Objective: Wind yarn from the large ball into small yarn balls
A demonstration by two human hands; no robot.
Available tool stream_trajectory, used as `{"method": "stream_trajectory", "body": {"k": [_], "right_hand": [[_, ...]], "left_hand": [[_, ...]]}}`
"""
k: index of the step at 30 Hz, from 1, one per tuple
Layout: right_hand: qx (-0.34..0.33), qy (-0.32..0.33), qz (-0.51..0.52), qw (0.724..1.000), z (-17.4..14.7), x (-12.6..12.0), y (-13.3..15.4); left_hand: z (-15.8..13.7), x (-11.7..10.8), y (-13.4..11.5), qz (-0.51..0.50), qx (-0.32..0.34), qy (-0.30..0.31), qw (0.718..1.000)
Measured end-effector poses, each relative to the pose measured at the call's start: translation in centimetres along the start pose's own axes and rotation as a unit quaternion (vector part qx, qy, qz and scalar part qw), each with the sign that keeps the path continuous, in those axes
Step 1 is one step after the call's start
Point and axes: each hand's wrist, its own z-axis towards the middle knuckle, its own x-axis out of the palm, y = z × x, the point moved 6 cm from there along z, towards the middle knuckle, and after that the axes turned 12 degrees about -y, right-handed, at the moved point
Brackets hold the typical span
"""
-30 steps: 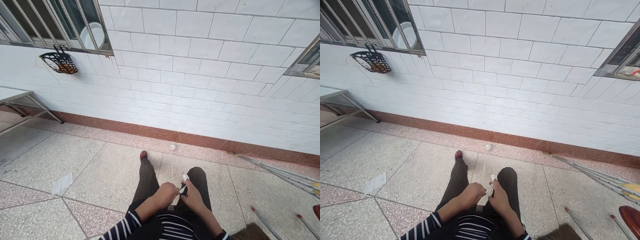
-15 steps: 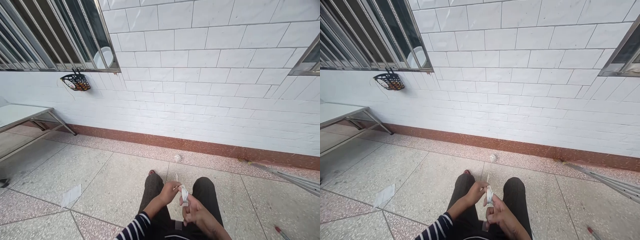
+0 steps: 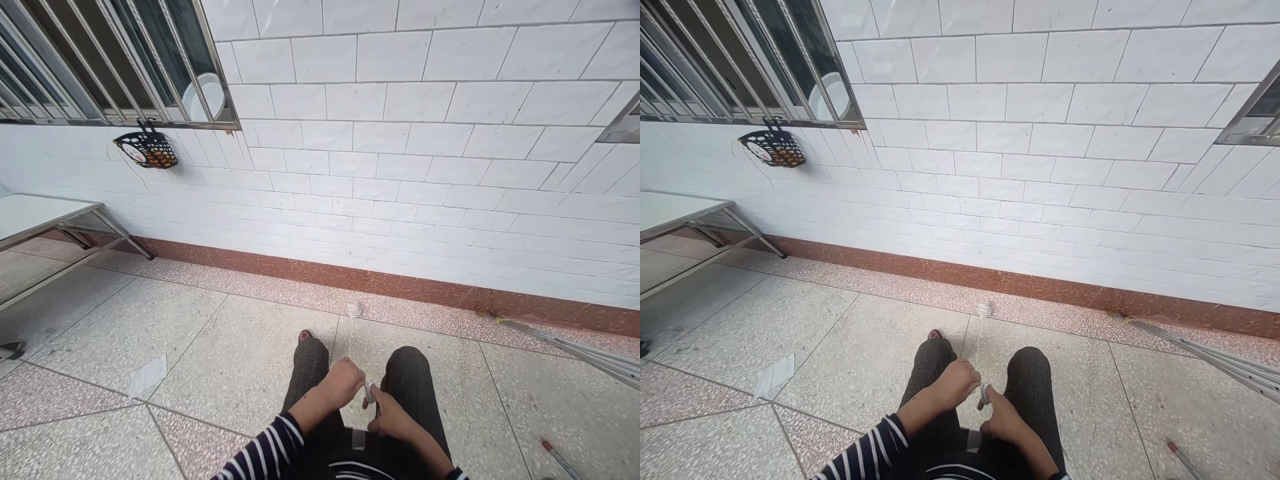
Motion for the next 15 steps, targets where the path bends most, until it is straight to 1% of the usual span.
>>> {"method": "stream_trajectory", "body": {"k": [2, 4, 6, 7, 9, 11, 12, 13, 15], "right_hand": [[0.029, 0.058, 0.065, 0.996, -1.2, 1.2, 0.0], [0.043, 0.098, 0.145, 0.984, -2.6, 1.5, 0.7], [0.041, 0.112, 0.221, 0.968, -3.7, 0.9, 1.8], [0.037, 0.110, 0.252, 0.961, -4.0, 0.3, 2.3], [0.020, 0.095, 0.314, 0.945, -4.2, -0.9, 3.3], [-0.003, 0.056, 0.361, 0.931, -3.6, -2.3, 4.0], [-0.009, 0.028, 0.361, 0.932, -3.0, -2.8, 4.0], [-0.010, -0.002, 0.340, 0.940, -2.4, -3.3, 3.8], [0.007, -0.047, 0.257, 0.965, -1.0, -3.6, 3.0]], "left_hand": [[-0.3, 0.0, 0.5, -0.009, 0.028, -0.009, 1.000], [-0.8, 0.0, 0.9, -0.033, 0.039, -0.019, 0.999], [-1.1, 0.2, 1.3, -0.067, 0.020, -0.031, 0.997], [-1.2, 0.4, 1.6, -0.086, -0.003, -0.034, 0.996], [-1.5, 1.2, 1.9, -0.118, -0.067, -0.034, 0.990], [-1.9, 2.2, 1.7, -0.138, -0.120, -0.019, 0.983], [-2.0, 2.7, 1.3, -0.142, -0.128, -0.006, 0.981], [-2.1, 3.0, 0.7, -0.142, -0.122, 0.005, 0.982], [-2.2, 2.7, -0.7, -0.131, -0.080, 0.003, 0.988]]}}
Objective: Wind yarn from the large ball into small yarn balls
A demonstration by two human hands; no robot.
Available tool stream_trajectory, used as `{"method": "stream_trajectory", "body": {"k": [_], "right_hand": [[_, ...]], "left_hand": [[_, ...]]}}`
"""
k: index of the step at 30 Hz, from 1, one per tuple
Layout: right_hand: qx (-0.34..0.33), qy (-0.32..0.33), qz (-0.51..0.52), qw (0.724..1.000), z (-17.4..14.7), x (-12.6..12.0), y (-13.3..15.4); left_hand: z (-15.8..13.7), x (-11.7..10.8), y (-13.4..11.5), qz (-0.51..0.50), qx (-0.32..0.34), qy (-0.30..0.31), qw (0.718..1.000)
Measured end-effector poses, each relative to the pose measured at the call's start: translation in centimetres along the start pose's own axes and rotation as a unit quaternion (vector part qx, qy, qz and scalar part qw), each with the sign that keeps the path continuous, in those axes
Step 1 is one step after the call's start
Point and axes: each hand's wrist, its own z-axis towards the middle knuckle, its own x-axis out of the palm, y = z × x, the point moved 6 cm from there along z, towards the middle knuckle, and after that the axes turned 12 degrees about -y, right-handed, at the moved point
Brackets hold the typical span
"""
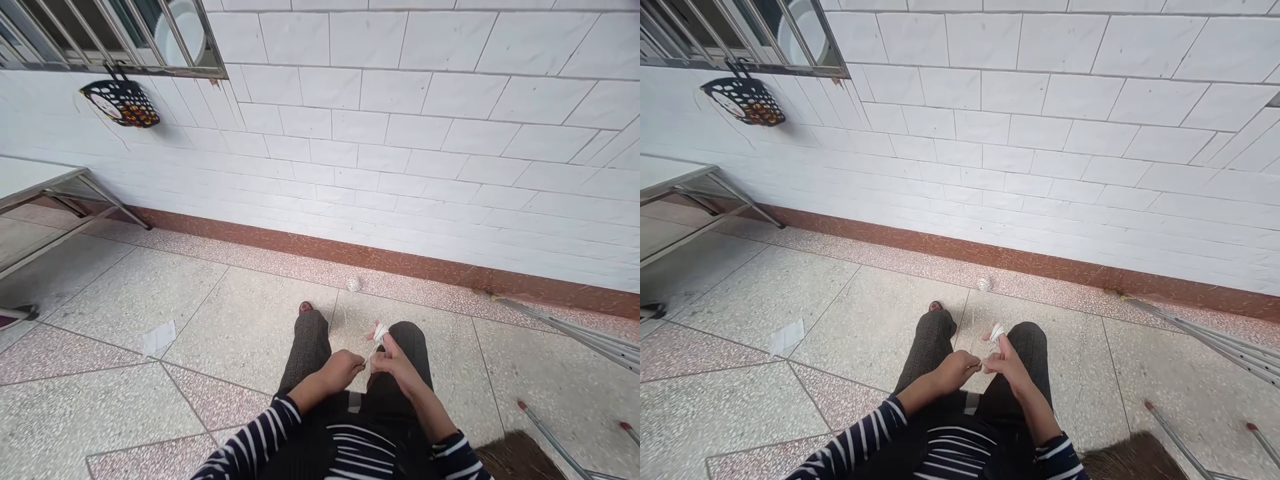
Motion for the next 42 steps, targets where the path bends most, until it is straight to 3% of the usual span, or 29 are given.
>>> {"method": "stream_trajectory", "body": {"k": [3, 7, 10, 13, 16, 18, 22, 27, 30, 34, 42], "right_hand": [[0.030, 0.004, -0.092, 0.995, 0.9, 0.5, -2.1], [0.083, 0.102, -0.108, 0.985, -1.1, 3.0, -4.3], [0.093, 0.172, -0.052, 0.979, -3.6, 4.6, -3.2], [0.050, 0.196, 0.075, 0.976, -4.8, 5.0, 0.1], [-0.006, 0.152, 0.135, 0.979, -4.0, 3.7, 2.7], [-0.027, 0.088, 0.068, 0.993, -2.6, 2.4, 2.8], [-0.008, -0.009, -0.137, 0.991, 0.0, 0.6, -0.3], [0.079, 0.016, -0.180, 0.980, -0.5, 1.2, -5.0], [0.111, 0.060, -0.136, 0.983, -1.8, 1.8, -5.1], [0.115, 0.100, -0.014, 0.988, -3.2, 1.8, -2.2], [0.038, 0.074, 0.168, 0.982, -2.5, 2.3, 2.3]], "left_hand": [[0.0, -2.0, -1.3, 0.034, 0.070, -0.055, 0.995], [0.5, -4.8, -0.2, 0.062, 0.081, -0.083, 0.991], [0.9, -4.6, 1.6, 0.033, 0.030, -0.067, 0.997], [1.0, -3.1, 2.3, -0.039, -0.016, -0.083, 0.996], [0.9, -1.3, 1.8, -0.067, -0.025, -0.088, 0.994], [0.7, -0.5, 1.1, -0.047, -0.011, -0.065, 0.997], [0.2, -1.1, -0.4, 0.021, 0.040, -0.051, 0.998], [0.1, -2.7, -1.5, 0.067, 0.118, -0.037, 0.990], [0.4, -2.9, -1.2, 0.058, 0.141, -0.032, 0.988], [1.7, -2.9, 0.3, 0.021, 0.077, -0.053, 0.995], [4.0, -1.3, 1.6, -0.065, -0.005, -0.120, 0.991]]}}
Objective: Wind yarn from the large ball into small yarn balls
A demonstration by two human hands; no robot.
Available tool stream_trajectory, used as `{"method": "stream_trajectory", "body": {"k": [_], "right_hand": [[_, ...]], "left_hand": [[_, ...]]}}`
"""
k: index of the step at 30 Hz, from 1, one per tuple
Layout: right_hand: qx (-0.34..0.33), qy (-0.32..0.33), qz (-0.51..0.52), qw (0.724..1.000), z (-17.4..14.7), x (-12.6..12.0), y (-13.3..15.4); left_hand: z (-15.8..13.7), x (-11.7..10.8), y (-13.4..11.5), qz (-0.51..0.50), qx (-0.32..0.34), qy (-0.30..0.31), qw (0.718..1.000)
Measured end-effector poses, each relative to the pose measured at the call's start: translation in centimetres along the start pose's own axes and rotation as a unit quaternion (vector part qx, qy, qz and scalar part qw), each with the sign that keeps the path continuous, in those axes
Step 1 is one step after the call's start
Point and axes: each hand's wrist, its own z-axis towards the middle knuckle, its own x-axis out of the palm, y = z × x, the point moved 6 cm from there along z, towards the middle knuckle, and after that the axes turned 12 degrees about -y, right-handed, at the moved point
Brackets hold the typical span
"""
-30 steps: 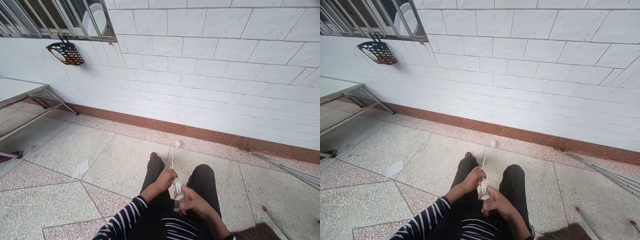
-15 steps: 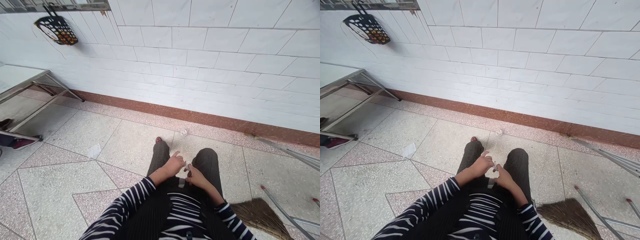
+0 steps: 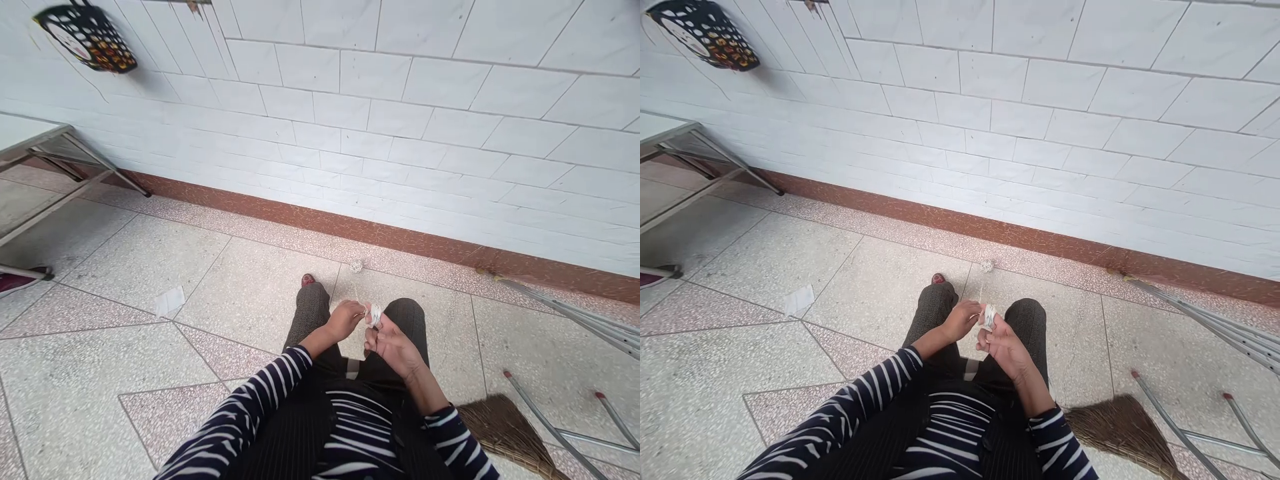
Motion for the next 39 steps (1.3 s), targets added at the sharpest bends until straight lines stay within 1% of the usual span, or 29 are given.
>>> {"method": "stream_trajectory", "body": {"k": [2, 4, 6, 8, 10, 12, 15, 17, 19, 21, 24, 28, 31, 33, 35, 39], "right_hand": [[-0.017, -0.009, 0.013, 1.000, 0.6, 0.2, 0.5], [-0.049, -0.031, -0.018, 0.998, 1.4, 0.0, 1.2], [-0.089, -0.075, -0.112, 0.987, 2.3, -0.8, 1.9], [-0.109, -0.121, -0.213, 0.963, 3.3, -1.9, 2.3], [-0.098, -0.157, -0.278, 0.943, 4.2, -3.4, 1.9], [-0.066, -0.176, -0.317, 0.930, 4.6, -4.8, 0.8], [-0.005, -0.164, -0.352, 0.921, 4.2, -5.8, -1.7], [0.032, -0.130, -0.347, 0.928, 3.3, -5.3, -3.3], [0.056, -0.088, -0.319, 0.942, 2.2, -4.1, -4.0], [0.064, -0.051, -0.273, 0.959, 1.0, -2.8, -3.8], [0.059, -0.019, -0.192, 0.979, -0.6, -1.4, -2.4], [0.041, -0.005, -0.109, 0.993, -1.7, -0.8, -0.8], [0.026, -0.006, -0.084, 0.996, -1.7, -0.6, -0.5], [0.021, -0.008, -0.084, 0.996, -1.6, -0.4, -0.4], [0.017, -0.009, -0.087, 0.996, -1.6, -0.1, -0.4], [0.000, -0.018, -0.086, 0.996, -1.7, -0.1, 0.1]], "left_hand": [[0.1, 0.5, 0.6, -0.009, -0.015, 0.001, 1.000], [0.1, 1.0, 1.5, -0.005, -0.033, 0.016, 0.999], [-0.1, 1.2, 2.2, 0.019, -0.049, 0.042, 0.998], [-0.3, 1.3, 2.0, 0.038, -0.040, 0.069, 0.996], [-0.6, 1.1, 0.8, 0.040, 0.000, 0.081, 0.996], [-0.8, 0.4, -1.0, 0.040, 0.052, 0.069, 0.995], [-0.6, -1.1, -3.1, 0.059, 0.105, 0.041, 0.992], [-0.2, -2.1, -3.4, 0.077, 0.115, 0.033, 0.990], [0.4, -2.8, -3.1, 0.084, 0.109, 0.037, 0.990], [0.7, -3.1, -2.6, 0.068, 0.096, 0.041, 0.992], [0.7, -2.8, -2.0, 0.007, 0.067, 0.043, 0.997], [-0.6, -1.2, -1.3, -0.049, 0.015, 0.064, 0.997], [-1.8, -0.3, -0.7, -0.105, -0.056, 0.066, 0.991], [-2.3, -0.3, -0.4, -0.156, -0.098, 0.060, 0.981], [-2.4, -0.6, -0.1, -0.183, -0.122, 0.055, 0.974], [-2.5, -1.1, 0.3, -0.160, -0.148, 0.061, 0.974]]}}
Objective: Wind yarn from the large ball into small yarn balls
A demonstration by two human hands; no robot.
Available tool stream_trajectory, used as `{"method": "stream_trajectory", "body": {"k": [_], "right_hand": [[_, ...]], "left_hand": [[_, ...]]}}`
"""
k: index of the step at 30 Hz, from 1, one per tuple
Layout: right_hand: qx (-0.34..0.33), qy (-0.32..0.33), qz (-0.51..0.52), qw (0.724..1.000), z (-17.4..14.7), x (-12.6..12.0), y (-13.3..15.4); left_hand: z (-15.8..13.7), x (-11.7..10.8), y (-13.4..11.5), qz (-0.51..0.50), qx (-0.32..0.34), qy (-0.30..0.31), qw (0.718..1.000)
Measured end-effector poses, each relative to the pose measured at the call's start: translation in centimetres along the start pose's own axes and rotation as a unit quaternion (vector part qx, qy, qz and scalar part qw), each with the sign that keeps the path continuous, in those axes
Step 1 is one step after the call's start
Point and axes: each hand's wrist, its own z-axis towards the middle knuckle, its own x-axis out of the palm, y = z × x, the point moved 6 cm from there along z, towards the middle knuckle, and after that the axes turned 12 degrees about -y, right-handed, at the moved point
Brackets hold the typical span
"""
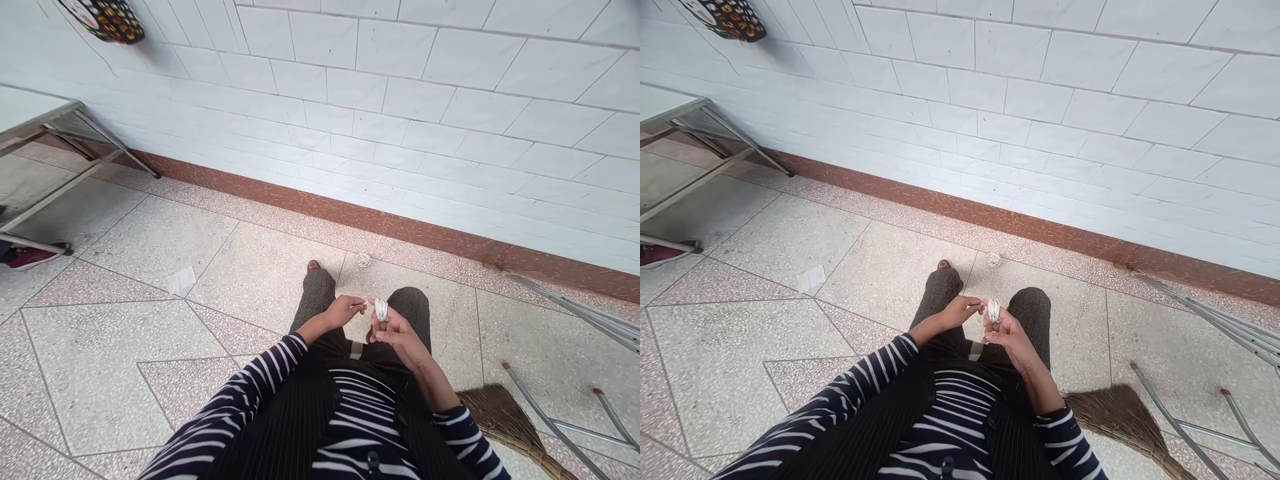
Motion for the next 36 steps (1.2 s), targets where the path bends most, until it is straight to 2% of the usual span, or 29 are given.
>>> {"method": "stream_trajectory", "body": {"k": [4, 12, 18, 22, 27, 32, 36], "right_hand": [[-0.011, -0.022, -0.027, 0.999, 0.1, -0.4, 0.3], [-0.020, -0.039, -0.057, 0.997, -0.1, -0.3, -0.1], [-0.054, -0.033, -0.042, 0.997, 0.3, 0.1, 0.1], [-0.079, -0.039, -0.071, 0.994, 1.1, 0.0, 0.2], [-0.098, -0.049, -0.089, 0.990, 1.4, -0.4, 0.0], [-0.094, -0.029, -0.040, 0.994, 0.5, 0.0, 0.4], [-0.087, -0.046, -0.025, 0.995, -0.3, -0.3, 1.4]], "left_hand": [[-0.1, 0.3, 0.3, 0.017, -0.006, 0.004, 1.000], [-0.1, 0.3, 1.0, 0.042, -0.019, -0.026, 0.999], [-1.0, 1.6, 0.2, 0.006, -0.012, 0.011, 1.000], [-1.7, 2.0, -0.1, -0.004, -0.018, 0.023, 1.000], [-2.1, 1.6, 0.2, 0.006, -0.023, 0.010, 1.000], [-1.4, 0.7, 0.3, 0.012, -0.032, -0.010, 0.999], [-0.6, -0.1, -0.4, 0.003, -0.020, -0.024, 1.000]]}}
